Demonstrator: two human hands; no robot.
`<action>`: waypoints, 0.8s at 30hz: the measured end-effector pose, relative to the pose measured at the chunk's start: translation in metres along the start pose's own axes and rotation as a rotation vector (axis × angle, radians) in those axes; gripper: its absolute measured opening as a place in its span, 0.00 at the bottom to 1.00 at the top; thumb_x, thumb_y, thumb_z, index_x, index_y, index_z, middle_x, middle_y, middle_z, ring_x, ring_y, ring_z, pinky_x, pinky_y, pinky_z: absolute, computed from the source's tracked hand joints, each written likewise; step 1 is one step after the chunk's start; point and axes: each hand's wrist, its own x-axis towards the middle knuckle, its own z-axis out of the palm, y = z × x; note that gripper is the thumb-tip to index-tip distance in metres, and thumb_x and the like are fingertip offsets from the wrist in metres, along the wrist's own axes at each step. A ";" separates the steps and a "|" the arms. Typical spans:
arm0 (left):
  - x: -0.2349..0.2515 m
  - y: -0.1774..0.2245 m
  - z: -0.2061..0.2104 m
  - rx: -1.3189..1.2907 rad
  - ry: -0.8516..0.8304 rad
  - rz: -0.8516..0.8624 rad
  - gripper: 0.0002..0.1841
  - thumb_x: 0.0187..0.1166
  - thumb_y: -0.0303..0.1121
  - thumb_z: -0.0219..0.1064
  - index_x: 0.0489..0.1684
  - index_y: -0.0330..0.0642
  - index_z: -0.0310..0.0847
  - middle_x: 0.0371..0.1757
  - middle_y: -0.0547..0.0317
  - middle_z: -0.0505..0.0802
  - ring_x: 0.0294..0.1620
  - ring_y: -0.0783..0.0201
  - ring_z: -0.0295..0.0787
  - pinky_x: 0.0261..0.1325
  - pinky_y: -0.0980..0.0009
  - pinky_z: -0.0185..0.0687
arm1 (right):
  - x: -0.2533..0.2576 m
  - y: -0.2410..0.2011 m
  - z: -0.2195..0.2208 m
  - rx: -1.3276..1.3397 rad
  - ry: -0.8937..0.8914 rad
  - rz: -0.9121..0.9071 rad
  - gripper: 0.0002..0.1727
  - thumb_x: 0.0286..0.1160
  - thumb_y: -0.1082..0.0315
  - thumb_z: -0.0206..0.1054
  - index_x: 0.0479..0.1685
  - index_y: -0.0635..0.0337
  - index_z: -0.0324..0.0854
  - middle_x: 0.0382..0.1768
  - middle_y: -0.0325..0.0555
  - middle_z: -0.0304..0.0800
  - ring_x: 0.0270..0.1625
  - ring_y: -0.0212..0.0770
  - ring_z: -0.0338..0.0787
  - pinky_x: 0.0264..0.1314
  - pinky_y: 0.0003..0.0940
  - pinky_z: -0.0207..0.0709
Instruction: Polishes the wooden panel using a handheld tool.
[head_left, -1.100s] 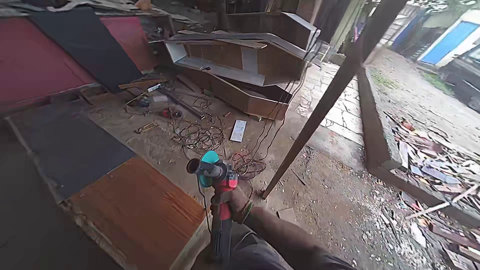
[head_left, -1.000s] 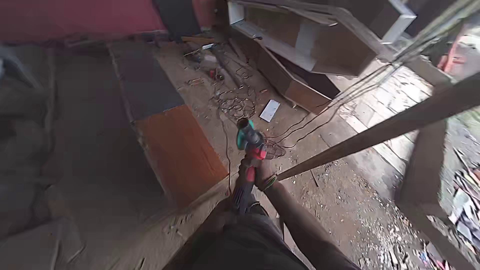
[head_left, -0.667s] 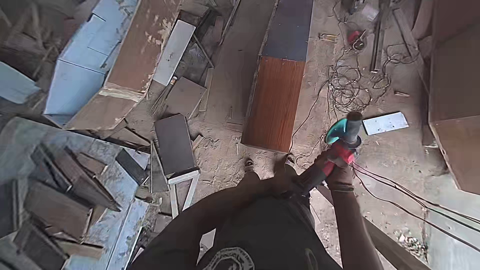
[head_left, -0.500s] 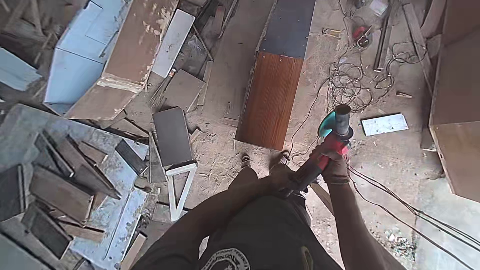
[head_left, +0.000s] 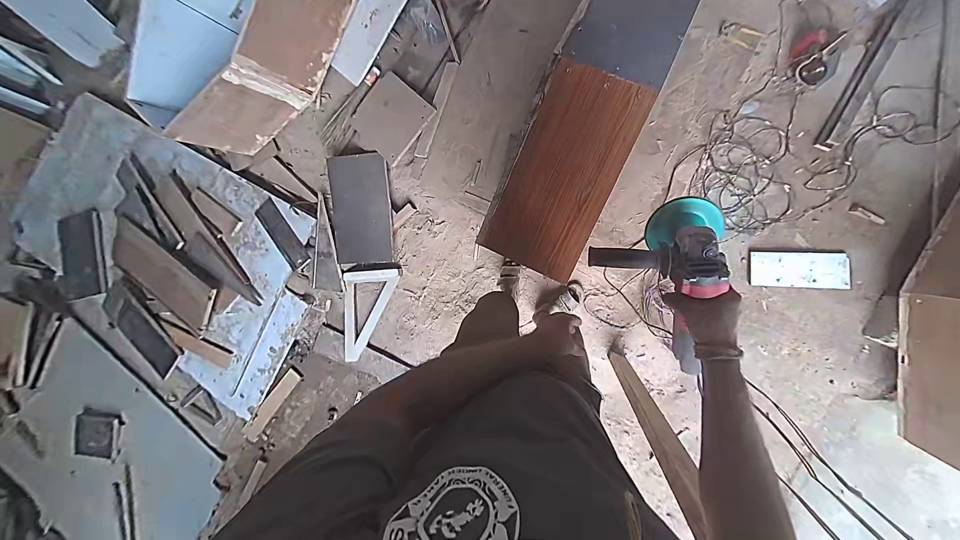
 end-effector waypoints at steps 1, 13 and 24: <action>-0.002 -0.009 -0.002 -0.100 -0.036 -0.046 0.38 0.68 0.37 0.83 0.81 0.36 0.73 0.72 0.39 0.87 0.73 0.48 0.86 0.78 0.49 0.78 | 0.004 -0.001 0.004 -0.079 -0.047 0.036 0.42 0.32 0.63 0.90 0.62 0.67 0.84 0.53 0.61 0.94 0.58 0.59 0.93 0.62 0.68 0.83; -0.012 -0.085 -0.038 -0.382 0.722 -0.179 0.55 0.54 0.57 0.88 0.85 0.44 0.63 0.77 0.46 0.80 0.63 0.60 0.88 0.64 0.61 0.89 | 0.016 -0.024 0.173 -0.603 -0.564 0.139 0.43 0.49 0.47 0.80 0.73 0.52 0.78 0.56 0.54 0.95 0.60 0.58 0.94 0.60 0.66 0.85; 0.054 -0.127 -0.083 0.568 0.528 -0.083 0.24 0.82 0.47 0.66 0.68 0.39 0.78 0.55 0.46 0.91 0.55 0.47 0.92 0.58 0.51 0.88 | 0.041 -0.046 0.228 -0.705 -0.621 0.165 0.43 0.46 0.47 0.81 0.73 0.48 0.79 0.56 0.51 0.95 0.60 0.55 0.94 0.60 0.62 0.86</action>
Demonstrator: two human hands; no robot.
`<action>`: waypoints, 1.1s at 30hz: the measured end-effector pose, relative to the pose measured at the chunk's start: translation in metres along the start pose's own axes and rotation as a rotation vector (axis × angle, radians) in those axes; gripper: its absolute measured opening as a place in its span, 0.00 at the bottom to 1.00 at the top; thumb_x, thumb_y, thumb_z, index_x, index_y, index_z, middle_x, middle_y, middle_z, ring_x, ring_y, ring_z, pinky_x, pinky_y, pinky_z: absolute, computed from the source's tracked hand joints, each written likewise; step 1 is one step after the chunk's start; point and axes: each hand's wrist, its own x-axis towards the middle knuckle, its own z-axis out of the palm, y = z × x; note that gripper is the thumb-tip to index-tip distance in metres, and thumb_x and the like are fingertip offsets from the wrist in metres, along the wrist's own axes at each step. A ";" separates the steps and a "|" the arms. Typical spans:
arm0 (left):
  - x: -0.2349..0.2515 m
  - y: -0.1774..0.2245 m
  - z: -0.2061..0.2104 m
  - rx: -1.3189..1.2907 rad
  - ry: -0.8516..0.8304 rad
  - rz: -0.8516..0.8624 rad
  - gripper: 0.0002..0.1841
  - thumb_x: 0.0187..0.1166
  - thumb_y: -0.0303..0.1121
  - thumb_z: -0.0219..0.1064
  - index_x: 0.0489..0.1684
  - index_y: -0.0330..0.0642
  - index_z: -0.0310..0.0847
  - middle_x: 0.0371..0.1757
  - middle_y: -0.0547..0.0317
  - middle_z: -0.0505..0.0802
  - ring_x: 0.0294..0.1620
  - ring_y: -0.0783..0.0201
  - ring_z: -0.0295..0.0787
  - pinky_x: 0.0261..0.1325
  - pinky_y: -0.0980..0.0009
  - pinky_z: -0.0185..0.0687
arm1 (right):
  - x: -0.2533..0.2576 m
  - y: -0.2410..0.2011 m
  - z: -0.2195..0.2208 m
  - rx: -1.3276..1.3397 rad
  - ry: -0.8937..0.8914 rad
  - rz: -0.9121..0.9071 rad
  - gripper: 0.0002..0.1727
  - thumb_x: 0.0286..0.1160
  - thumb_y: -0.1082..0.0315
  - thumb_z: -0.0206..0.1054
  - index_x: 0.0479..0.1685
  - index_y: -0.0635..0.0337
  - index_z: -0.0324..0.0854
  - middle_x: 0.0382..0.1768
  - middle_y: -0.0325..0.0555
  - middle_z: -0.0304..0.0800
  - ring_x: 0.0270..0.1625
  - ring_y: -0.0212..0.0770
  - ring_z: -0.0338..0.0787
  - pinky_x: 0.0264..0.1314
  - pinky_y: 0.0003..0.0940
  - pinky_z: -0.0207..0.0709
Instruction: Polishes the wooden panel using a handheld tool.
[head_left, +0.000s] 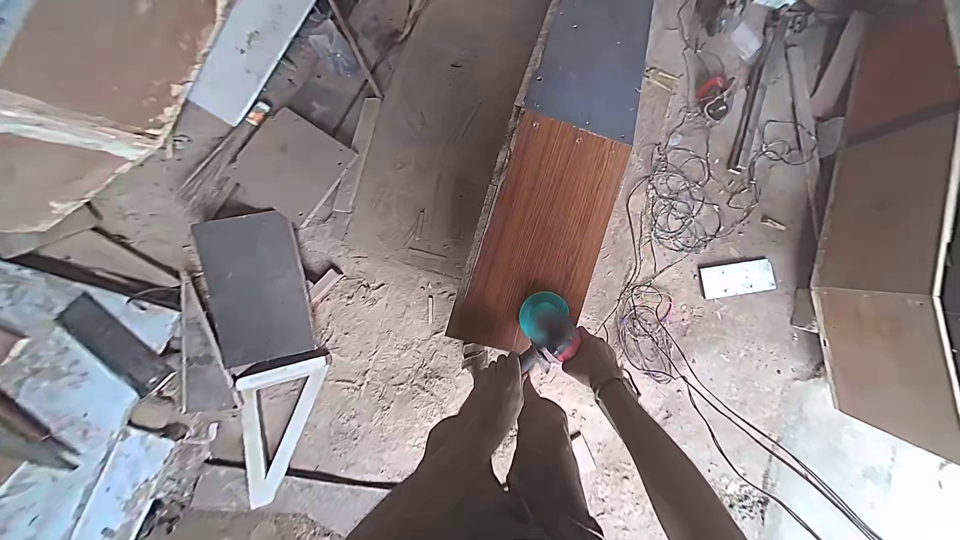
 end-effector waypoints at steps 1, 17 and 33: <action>0.009 0.004 -0.007 -0.009 -0.021 -0.008 0.21 0.82 0.41 0.64 0.67 0.38 0.78 0.55 0.46 0.91 0.55 0.47 0.93 0.58 0.51 0.89 | 0.005 -0.003 -0.009 -0.003 0.004 -0.003 0.43 0.45 0.48 0.81 0.72 0.49 0.79 0.56 0.52 0.95 0.60 0.55 0.94 0.61 0.63 0.86; 0.248 0.106 -0.224 -0.084 -0.075 0.057 0.23 0.86 0.40 0.63 0.76 0.41 0.68 0.56 0.41 0.91 0.57 0.40 0.93 0.54 0.39 0.87 | 0.124 -0.013 -0.289 -0.002 0.236 -0.047 0.28 0.48 0.53 0.87 0.43 0.65 0.89 0.49 0.62 0.93 0.57 0.62 0.92 0.56 0.70 0.82; 0.149 0.068 -0.134 -0.148 -0.190 -0.004 0.31 0.84 0.40 0.65 0.84 0.39 0.62 0.62 0.40 0.90 0.60 0.43 0.92 0.62 0.43 0.88 | 0.062 -0.002 -0.183 0.013 0.072 -0.131 0.34 0.57 0.52 0.81 0.64 0.63 0.85 0.65 0.61 0.89 0.70 0.62 0.87 0.67 0.70 0.79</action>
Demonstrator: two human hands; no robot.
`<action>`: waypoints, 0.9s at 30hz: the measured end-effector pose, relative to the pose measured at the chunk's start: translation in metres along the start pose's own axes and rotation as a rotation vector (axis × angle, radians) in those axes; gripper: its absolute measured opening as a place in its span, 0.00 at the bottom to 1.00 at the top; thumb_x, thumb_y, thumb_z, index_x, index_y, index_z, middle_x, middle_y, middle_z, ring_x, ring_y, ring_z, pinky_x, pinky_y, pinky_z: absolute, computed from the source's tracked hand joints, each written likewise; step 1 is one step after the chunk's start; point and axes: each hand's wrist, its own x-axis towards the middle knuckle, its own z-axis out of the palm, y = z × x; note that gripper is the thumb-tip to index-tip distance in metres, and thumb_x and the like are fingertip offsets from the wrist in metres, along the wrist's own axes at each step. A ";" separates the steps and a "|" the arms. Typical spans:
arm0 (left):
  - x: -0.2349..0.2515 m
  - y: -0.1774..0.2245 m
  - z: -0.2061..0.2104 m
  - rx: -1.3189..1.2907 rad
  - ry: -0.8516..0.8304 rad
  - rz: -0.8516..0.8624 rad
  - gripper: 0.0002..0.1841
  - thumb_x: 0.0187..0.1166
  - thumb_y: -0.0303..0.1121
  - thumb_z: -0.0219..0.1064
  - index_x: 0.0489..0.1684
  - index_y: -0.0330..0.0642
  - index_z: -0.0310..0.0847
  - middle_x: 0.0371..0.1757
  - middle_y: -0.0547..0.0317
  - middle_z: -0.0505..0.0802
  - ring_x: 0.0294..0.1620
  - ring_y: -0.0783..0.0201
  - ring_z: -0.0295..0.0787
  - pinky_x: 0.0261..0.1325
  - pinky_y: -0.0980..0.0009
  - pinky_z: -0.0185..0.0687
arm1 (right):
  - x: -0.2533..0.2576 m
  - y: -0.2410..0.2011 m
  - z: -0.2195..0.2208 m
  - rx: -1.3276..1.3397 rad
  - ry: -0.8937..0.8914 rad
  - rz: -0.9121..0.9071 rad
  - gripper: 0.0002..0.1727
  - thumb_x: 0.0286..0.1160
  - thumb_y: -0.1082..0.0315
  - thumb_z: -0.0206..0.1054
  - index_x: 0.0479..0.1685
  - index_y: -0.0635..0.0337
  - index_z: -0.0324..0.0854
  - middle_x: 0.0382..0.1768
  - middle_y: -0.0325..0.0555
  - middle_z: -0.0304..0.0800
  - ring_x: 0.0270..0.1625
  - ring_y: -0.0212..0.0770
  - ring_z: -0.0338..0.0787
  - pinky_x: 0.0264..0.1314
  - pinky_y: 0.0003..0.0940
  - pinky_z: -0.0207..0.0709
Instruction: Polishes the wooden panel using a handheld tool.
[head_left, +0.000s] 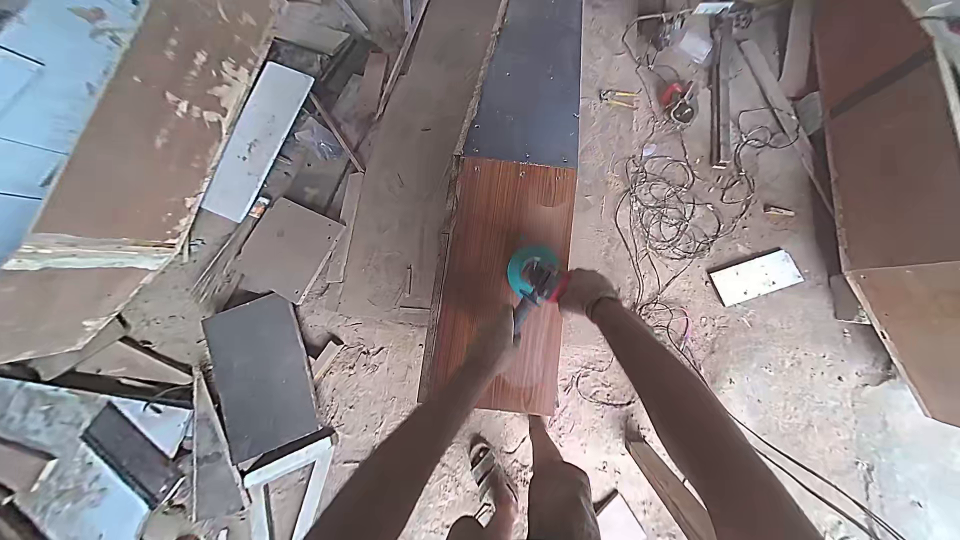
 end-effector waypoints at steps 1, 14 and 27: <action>-0.014 -0.009 0.019 -0.001 -0.013 -0.013 0.30 0.84 0.40 0.65 0.83 0.39 0.63 0.61 0.40 0.90 0.60 0.43 0.92 0.61 0.43 0.88 | -0.008 0.002 0.023 -0.010 -0.005 -0.001 0.33 0.56 0.51 0.81 0.62 0.62 0.86 0.64 0.60 0.90 0.69 0.62 0.88 0.66 0.70 0.80; -0.145 -0.082 0.186 0.057 -0.111 -0.078 0.26 0.81 0.41 0.63 0.77 0.46 0.68 0.55 0.45 0.94 0.55 0.44 0.95 0.52 0.43 0.90 | -0.104 0.029 0.237 0.007 -0.072 0.105 0.36 0.45 0.52 0.83 0.61 0.57 0.85 0.60 0.56 0.92 0.65 0.58 0.91 0.62 0.66 0.84; -0.078 -0.018 0.100 0.137 -0.014 -0.015 0.28 0.81 0.40 0.64 0.82 0.48 0.67 0.58 0.43 0.93 0.56 0.40 0.94 0.52 0.38 0.88 | -0.065 0.038 0.134 0.024 -0.004 0.121 0.28 0.58 0.54 0.80 0.57 0.62 0.88 0.61 0.61 0.91 0.68 0.63 0.88 0.66 0.72 0.79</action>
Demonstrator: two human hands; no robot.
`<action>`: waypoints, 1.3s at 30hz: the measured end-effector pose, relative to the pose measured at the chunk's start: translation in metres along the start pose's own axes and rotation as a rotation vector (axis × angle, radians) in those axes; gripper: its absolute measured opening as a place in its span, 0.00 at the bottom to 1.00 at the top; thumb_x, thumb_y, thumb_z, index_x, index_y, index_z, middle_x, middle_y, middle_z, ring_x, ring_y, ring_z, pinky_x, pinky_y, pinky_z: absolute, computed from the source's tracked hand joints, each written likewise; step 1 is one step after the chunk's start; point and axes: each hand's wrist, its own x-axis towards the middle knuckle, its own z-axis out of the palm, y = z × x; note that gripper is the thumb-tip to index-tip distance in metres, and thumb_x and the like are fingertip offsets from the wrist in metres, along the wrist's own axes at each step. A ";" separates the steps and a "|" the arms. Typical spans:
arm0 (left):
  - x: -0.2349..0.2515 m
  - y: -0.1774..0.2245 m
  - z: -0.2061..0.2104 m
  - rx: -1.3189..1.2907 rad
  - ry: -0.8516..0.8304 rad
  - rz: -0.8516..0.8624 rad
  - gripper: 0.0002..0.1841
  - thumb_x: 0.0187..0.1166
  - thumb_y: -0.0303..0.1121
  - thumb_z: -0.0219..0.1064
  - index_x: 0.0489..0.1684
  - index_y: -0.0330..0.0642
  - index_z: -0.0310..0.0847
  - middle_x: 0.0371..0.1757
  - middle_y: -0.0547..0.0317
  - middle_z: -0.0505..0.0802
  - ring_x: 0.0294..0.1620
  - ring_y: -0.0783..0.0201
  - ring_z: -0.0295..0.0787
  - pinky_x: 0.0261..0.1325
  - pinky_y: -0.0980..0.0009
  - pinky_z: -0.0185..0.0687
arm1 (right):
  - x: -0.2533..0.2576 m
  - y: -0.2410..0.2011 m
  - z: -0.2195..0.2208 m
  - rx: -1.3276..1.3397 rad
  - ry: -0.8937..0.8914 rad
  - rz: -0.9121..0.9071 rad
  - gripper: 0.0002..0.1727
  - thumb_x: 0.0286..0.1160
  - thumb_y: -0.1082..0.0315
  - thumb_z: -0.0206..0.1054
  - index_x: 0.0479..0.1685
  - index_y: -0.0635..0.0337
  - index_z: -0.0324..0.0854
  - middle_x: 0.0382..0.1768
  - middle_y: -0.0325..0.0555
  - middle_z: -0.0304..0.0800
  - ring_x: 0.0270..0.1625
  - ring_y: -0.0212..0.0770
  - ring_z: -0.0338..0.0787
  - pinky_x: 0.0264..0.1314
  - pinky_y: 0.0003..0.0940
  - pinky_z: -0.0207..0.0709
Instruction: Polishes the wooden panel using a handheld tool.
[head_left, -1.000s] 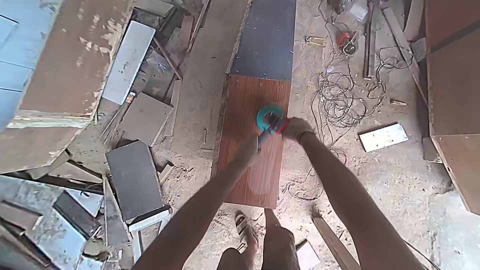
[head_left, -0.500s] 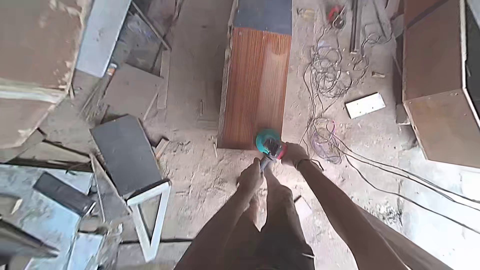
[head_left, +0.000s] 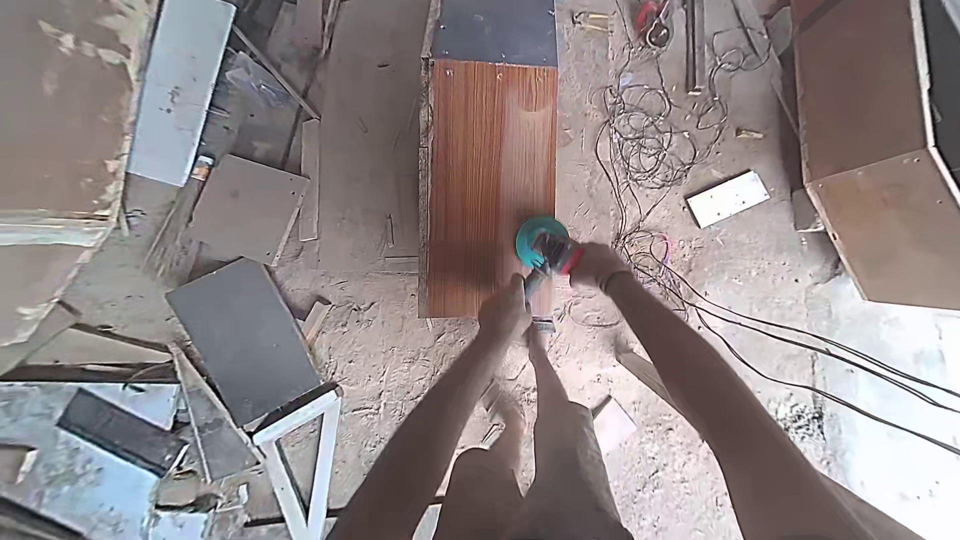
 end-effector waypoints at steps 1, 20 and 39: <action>0.014 0.004 -0.021 0.004 0.013 0.005 0.28 0.81 0.39 0.64 0.82 0.48 0.67 0.60 0.42 0.92 0.58 0.40 0.93 0.54 0.38 0.88 | 0.012 -0.005 -0.015 0.022 0.026 -0.005 0.26 0.59 0.55 0.81 0.54 0.63 0.90 0.59 0.62 0.92 0.65 0.63 0.89 0.64 0.72 0.79; -0.030 -0.018 0.051 0.056 -0.104 0.001 0.25 0.79 0.43 0.65 0.76 0.50 0.73 0.54 0.44 0.94 0.54 0.41 0.94 0.50 0.39 0.89 | -0.027 0.025 0.079 0.123 -0.034 0.036 0.36 0.49 0.52 0.84 0.63 0.58 0.87 0.61 0.59 0.92 0.66 0.62 0.90 0.66 0.71 0.81; 0.072 0.072 -0.072 0.011 -0.067 -0.077 0.25 0.78 0.40 0.67 0.75 0.50 0.72 0.54 0.49 0.95 0.55 0.47 0.95 0.53 0.46 0.90 | 0.059 0.030 -0.106 0.025 -0.027 -0.011 0.33 0.49 0.52 0.82 0.57 0.62 0.86 0.58 0.58 0.92 0.64 0.59 0.91 0.62 0.66 0.83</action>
